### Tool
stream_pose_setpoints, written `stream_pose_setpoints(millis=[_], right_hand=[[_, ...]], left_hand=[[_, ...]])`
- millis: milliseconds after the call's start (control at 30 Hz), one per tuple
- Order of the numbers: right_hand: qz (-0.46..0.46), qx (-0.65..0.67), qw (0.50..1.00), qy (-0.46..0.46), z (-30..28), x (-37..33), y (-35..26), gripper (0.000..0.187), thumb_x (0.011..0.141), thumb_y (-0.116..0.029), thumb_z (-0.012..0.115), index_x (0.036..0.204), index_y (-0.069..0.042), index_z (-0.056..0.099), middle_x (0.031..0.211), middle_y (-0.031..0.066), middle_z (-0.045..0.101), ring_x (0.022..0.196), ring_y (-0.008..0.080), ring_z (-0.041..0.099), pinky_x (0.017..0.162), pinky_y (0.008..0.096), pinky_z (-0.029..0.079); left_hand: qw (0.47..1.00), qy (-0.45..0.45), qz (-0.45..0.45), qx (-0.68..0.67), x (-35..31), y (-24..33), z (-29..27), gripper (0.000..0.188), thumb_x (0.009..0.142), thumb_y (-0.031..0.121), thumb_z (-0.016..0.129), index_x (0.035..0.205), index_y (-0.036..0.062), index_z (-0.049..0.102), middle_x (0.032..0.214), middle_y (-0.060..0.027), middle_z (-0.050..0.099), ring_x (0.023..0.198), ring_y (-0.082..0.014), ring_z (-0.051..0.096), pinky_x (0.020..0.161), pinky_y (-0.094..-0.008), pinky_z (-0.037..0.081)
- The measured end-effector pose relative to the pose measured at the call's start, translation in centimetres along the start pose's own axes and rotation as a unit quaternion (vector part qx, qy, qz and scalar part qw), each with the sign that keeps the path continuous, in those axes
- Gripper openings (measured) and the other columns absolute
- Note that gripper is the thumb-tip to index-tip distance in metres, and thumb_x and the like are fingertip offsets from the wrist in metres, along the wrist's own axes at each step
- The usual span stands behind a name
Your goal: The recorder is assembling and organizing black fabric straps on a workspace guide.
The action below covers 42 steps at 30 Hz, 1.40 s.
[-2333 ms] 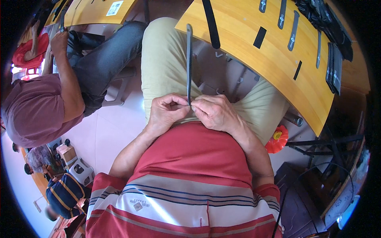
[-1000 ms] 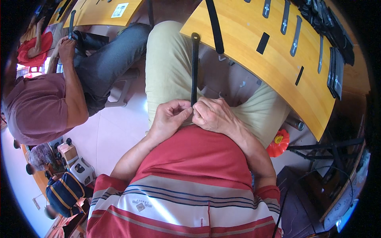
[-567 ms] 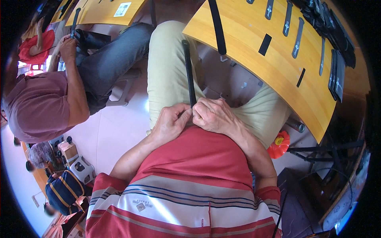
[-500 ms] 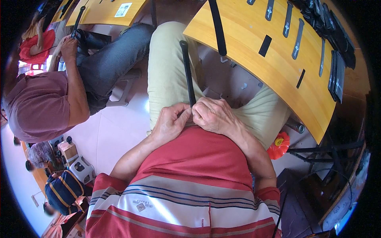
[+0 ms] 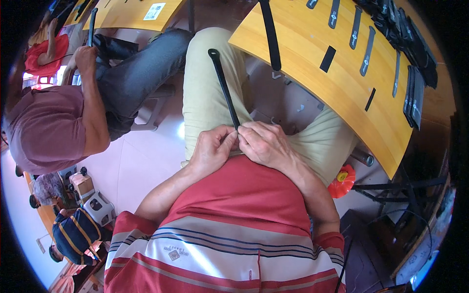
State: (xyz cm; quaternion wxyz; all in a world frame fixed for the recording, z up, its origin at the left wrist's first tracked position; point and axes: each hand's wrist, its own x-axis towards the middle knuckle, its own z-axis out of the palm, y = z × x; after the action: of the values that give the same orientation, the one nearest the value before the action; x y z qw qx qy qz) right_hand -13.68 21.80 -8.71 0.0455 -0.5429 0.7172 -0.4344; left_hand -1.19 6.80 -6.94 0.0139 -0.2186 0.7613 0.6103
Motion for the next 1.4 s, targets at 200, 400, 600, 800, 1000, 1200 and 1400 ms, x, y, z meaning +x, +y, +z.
stream_pose_setpoints(millis=[200,400,600,800,1000,1200,1400], right_hand=[[-0.008,-0.006,1.0,0.029,1.2,0.3,0.3,0.012,0.081,-0.012,0.07,0.08,-0.005,0.06,0.074,0.0095,0.061,0.068,0.028,0.068,0.059,0.0398,0.057],[-0.012,-0.025,1.0,0.013,1.4,0.3,0.6,0.012,0.075,-0.002,0.073,0.083,0.0,0.064,0.077,0.0113,0.067,0.066,0.0264,0.07,0.055,0.0355,0.058],[-0.038,-0.017,0.999,0.011,1.5,0.1,1.1,0.014,0.075,0.0,0.072,0.086,0.001,0.064,0.077,0.0115,0.067,0.066,0.0258,0.071,0.055,0.0352,0.058],[-0.02,0.012,0.998,0.053,1.1,0.3,0.7,0.018,0.075,0.002,0.072,0.092,0.001,0.065,0.084,0.0143,0.071,0.075,0.0291,0.073,0.06,0.0372,0.061],[-0.007,0.007,1.0,0.027,1.3,0.1,0.8,0.02,0.075,0.001,0.072,0.093,0.0,0.066,0.086,0.0144,0.072,0.078,0.0298,0.074,0.062,0.0373,0.061],[-0.008,0.011,0.999,0.043,2.2,-0.3,1.5,0.008,0.079,-0.006,0.067,0.084,-0.004,0.062,0.076,0.0109,0.064,0.071,0.0288,0.069,0.056,0.0415,0.057],[0.038,0.131,0.99,0.027,0.8,-0.3,1.1,0.024,0.077,0.004,0.069,0.1,0.001,0.066,0.091,0.0169,0.072,0.08,0.0326,0.073,0.067,0.0377,0.06]], left_hand=[[0.996,0.03,0.024,0.076,0.2,0.3,0.1,0.016,0.099,0.011,0.062,0.099,-0.0038,0.067,0.075,-0.0201,0.067,0.067,-0.0228,0.069,0.061,-0.0358,0.052],[0.996,0.047,0.01,0.081,0.3,0.3,0.4,0.016,0.099,0.011,0.062,0.097,-0.0039,0.067,0.073,-0.0196,0.067,0.064,-0.0209,0.066,0.06,-0.0348,0.051],[0.998,0.054,0.003,0.038,0.0,0.1,0.5,0.015,0.098,0.01,0.063,0.096,-0.0039,0.067,0.071,-0.0106,0.066,0.065,-0.0105,0.06,0.058,-0.0299,0.049],[0.998,0.053,0.005,0.027,0.2,-0.4,0.5,0.015,0.098,0.01,0.064,0.095,-0.0038,0.067,0.07,-0.0072,0.065,0.066,-0.0073,0.058,0.057,-0.028,0.047],[0.998,0.051,-0.002,0.036,0.2,-0.3,0.4,0.014,0.097,0.01,0.064,0.093,-0.0032,0.066,0.069,-0.0058,0.063,0.064,-0.0072,0.056,0.057,-0.0277,0.047],[0.999,0.038,-0.015,0.023,0.0,-0.4,0.4,0.015,0.097,0.01,0.064,0.091,-0.0033,0.066,0.07,-0.0044,0.063,0.065,-0.0071,0.057,0.058,-0.027,0.047],[0.994,0.033,-0.05,-0.086,-0.1,-0.8,0.5,0.012,0.097,0.008,0.064,0.093,-0.0023,0.067,0.073,-0.0014,0.065,0.068,-0.005,0.057,0.06,-0.0244,0.047]])
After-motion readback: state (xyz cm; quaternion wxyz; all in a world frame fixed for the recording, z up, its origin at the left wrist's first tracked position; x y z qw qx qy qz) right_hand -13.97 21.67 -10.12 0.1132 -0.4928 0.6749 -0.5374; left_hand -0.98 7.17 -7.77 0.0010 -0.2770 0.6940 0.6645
